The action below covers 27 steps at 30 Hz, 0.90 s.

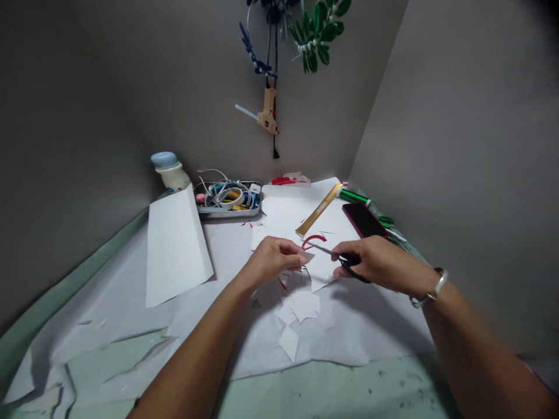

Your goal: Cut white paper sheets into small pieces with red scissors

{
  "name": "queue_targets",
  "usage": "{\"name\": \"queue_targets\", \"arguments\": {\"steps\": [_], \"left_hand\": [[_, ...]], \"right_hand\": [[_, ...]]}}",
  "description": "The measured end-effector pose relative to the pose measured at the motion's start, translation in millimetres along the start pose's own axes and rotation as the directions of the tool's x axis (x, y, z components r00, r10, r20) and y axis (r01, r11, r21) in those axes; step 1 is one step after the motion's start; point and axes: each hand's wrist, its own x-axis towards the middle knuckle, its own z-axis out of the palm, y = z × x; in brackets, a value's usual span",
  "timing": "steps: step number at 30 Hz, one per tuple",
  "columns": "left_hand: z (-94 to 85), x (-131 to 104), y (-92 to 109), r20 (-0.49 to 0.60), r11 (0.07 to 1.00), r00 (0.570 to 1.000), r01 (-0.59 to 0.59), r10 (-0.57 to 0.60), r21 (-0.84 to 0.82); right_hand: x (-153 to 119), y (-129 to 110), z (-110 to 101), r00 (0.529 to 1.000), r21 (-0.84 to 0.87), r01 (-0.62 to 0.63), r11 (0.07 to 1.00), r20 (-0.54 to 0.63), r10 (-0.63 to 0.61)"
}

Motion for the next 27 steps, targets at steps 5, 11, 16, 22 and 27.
{"name": "queue_targets", "arguments": {"steps": [5, 11, 16, 22, 27], "left_hand": [[1.1, 1.6, -3.8, 0.032, 1.0, 0.999, 0.008, -0.009, 0.012], [3.3, 2.6, -11.3, 0.084, 0.996, 0.996, -0.011, 0.003, 0.09], [6.4, 2.6, -12.8, 0.095, 0.994, 0.995, -0.005, -0.005, 0.107], [10.9, 1.5, -6.7, 0.021, 0.993, 0.999, -0.022, 0.024, -0.116], [15.4, 2.4, -6.5, -0.038, 0.951, 0.997, -0.075, 0.067, -0.299]], "right_hand": [[10.6, -1.3, 10.2, 0.998, 0.353, -0.002, 0.936, -0.061, 0.026], [22.3, -5.7, 39.6, 0.993, 0.432, 0.05, 0.901, -0.116, 0.001], [25.3, -7.7, 50.8, 0.988, 0.445, 0.066, 0.893, -0.157, 0.005], [28.5, -15.4, 49.2, 0.945, 0.668, 0.081, 0.74, -0.286, 0.155], [28.8, -24.6, 50.3, 0.905, 0.704, 0.078, 0.706, -0.346, 0.245]]}}
